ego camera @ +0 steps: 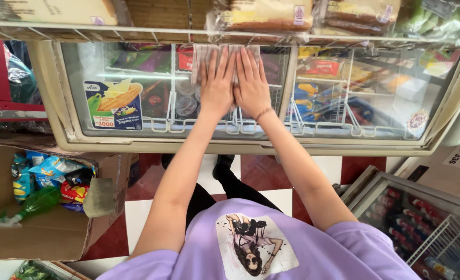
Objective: The person sprays a cleaning liquid from a bottle onto the glass lids of a freezer unit and wipes them with a grey cloth, then uses a checkered cloth to wipe the metal frames and some adjacent storage shelving.
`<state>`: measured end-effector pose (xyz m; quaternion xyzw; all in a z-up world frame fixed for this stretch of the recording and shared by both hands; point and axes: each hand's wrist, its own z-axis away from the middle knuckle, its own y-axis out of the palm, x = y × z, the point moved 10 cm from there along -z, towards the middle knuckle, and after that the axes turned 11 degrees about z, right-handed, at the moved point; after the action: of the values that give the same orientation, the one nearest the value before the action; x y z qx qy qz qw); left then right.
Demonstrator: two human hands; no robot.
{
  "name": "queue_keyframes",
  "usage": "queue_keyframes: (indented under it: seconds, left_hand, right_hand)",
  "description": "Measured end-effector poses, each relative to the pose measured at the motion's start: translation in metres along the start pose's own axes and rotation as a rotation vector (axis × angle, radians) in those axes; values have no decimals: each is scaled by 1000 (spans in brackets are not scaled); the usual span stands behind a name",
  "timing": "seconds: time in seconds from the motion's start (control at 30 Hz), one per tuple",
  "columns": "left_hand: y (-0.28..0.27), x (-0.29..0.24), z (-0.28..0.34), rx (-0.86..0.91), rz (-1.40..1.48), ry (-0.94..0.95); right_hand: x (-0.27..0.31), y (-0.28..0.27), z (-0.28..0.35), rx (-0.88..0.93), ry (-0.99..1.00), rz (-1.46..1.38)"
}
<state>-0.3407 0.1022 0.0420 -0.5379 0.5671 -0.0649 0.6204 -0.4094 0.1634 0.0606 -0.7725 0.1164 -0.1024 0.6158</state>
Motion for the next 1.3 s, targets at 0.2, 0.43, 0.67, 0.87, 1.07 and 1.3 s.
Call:
queue_keyframes:
  seconds: [0.2, 0.43, 0.67, 0.87, 1.07, 1.3]
  left_hand:
    - [48, -51, 112, 124, 9, 53]
    - [59, -68, 86, 79, 36, 66]
    - [57, -79, -9, 4, 4, 147]
    - [69, -71, -53, 44, 44, 116]
    - [63, -88, 25, 17, 59, 208]
    - [61, -91, 165, 175, 92, 230]
  right_hand:
    - [6, -1, 138, 117, -7, -16]
    - [-31, 12, 125, 128, 4, -23]
    - [-85, -7, 52, 61, -20, 18]
    - [-111, -1, 20, 149, 60, 12]
    - [-72, -13, 91, 76, 72, -23]
    - [0, 7, 220, 157, 39, -57]
